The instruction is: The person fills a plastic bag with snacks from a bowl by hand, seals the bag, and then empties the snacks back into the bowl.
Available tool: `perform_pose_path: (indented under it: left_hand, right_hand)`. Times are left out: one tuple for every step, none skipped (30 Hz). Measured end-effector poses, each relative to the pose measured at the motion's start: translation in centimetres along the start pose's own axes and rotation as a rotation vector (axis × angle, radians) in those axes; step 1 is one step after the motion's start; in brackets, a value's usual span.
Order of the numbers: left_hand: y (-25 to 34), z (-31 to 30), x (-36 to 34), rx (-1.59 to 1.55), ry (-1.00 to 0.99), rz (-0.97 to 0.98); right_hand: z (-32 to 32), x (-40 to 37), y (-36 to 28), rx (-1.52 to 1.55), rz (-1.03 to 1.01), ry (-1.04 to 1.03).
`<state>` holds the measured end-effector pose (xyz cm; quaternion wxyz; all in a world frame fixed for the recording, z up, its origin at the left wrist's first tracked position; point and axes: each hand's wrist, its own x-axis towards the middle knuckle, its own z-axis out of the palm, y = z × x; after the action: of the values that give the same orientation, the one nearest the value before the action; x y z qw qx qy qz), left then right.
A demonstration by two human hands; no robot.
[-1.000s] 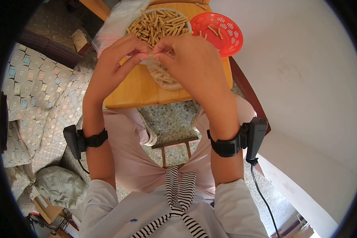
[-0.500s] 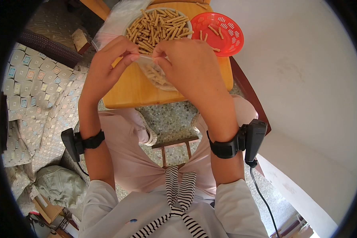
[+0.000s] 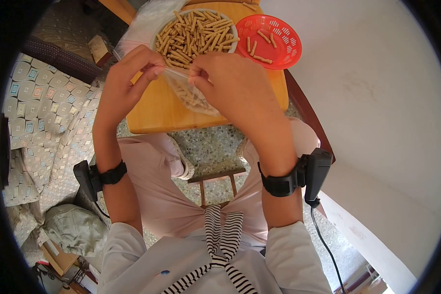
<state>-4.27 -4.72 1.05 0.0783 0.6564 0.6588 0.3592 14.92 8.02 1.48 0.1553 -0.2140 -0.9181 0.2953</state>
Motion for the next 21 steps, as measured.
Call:
perform_pose_path:
  left_hand:
    - [0.0,-0.1,0.0,0.005,-0.007,-0.022]
    - [-0.1,-0.1,-0.1,0.010,-0.015,-0.045]
    - [-0.1,-0.1,0.0,0.010,-0.015,-0.045]
    - [0.0,-0.1,0.0,0.005,-0.007,-0.023]
    - [0.0,-0.1,0.0,0.002,0.001,-0.002]
    - [0.0,-0.2,0.0,0.004,0.000,-0.003]
    - [-0.1,-0.1,0.0,0.003,0.000,-0.004]
    - [-0.1,0.0,0.0,0.002,0.000,-0.004]
    - [-0.1,0.0,0.0,0.002,0.000,-0.004]
    - [-0.1,-0.1,0.0,0.000,-0.002,-0.002]
    - [-0.2,-0.1,0.0,-0.003,-0.005,-0.001]
    - [-0.2,-0.1,0.0,-0.003,-0.005,-0.001]
    - [-0.2,-0.1,-0.1,-0.007,-0.007,-0.010]
    - [-0.2,-0.1,-0.1,-0.010,-0.009,-0.018]
    - [-0.2,-0.1,-0.1,-0.010,-0.009,-0.018]
    - [-0.2,-0.2,0.0,-0.012,-0.011,-0.024]
    - [-0.2,-0.2,0.0,-0.014,-0.013,-0.030]
    - [-0.1,-0.2,0.0,-0.015,-0.014,-0.029]
    - [0.0,-0.2,0.1,-0.014,-0.020,-0.051]
    - [0.1,-0.2,0.1,-0.014,-0.026,-0.073]
    - [0.0,-0.2,0.1,-0.013,-0.026,-0.072]
  right_hand:
    - [-0.1,-0.1,0.0,0.026,0.018,-0.015]
    - [-0.3,-0.1,0.0,0.051,0.035,-0.030]
    - [-0.5,-0.1,0.0,0.052,0.036,-0.030]
    - [-0.7,-0.2,0.0,0.056,0.049,-0.054]
    - [-0.8,-0.2,-0.1,0.062,0.062,-0.078]
    - [-0.8,-0.1,-0.1,0.064,0.061,-0.078]
    - [-0.8,-0.1,0.0,0.076,0.069,-0.094]
    - [-0.9,-0.1,0.2,0.086,0.078,-0.109]
    - [-0.7,-0.1,0.5,0.086,0.078,-0.109]
    - [-0.4,-0.2,0.8,0.089,0.037,-0.089]
    - [-0.2,-0.3,1.1,0.092,-0.003,-0.069]
    - [-0.1,-0.4,1.3,0.093,-0.003,-0.068]
    - [-0.1,-0.4,1.5,0.105,-0.017,-0.074]
    - [-0.1,-0.4,1.6,0.117,-0.031,-0.079]
    - [-0.2,-0.4,1.6,0.117,-0.031,-0.079]
    - [-0.3,-0.4,1.5,0.133,-0.030,-0.103]
    - [-0.4,-0.4,1.5,0.148,-0.028,-0.128]
    - [-0.3,-0.4,1.6,0.149,-0.027,-0.127]
    - [-0.2,-0.5,1.7,0.151,-0.030,-0.105]
    - [-0.1,-0.5,1.8,0.152,-0.034,-0.083]
    - [-0.1,-0.4,1.8,0.152,-0.035,-0.082]
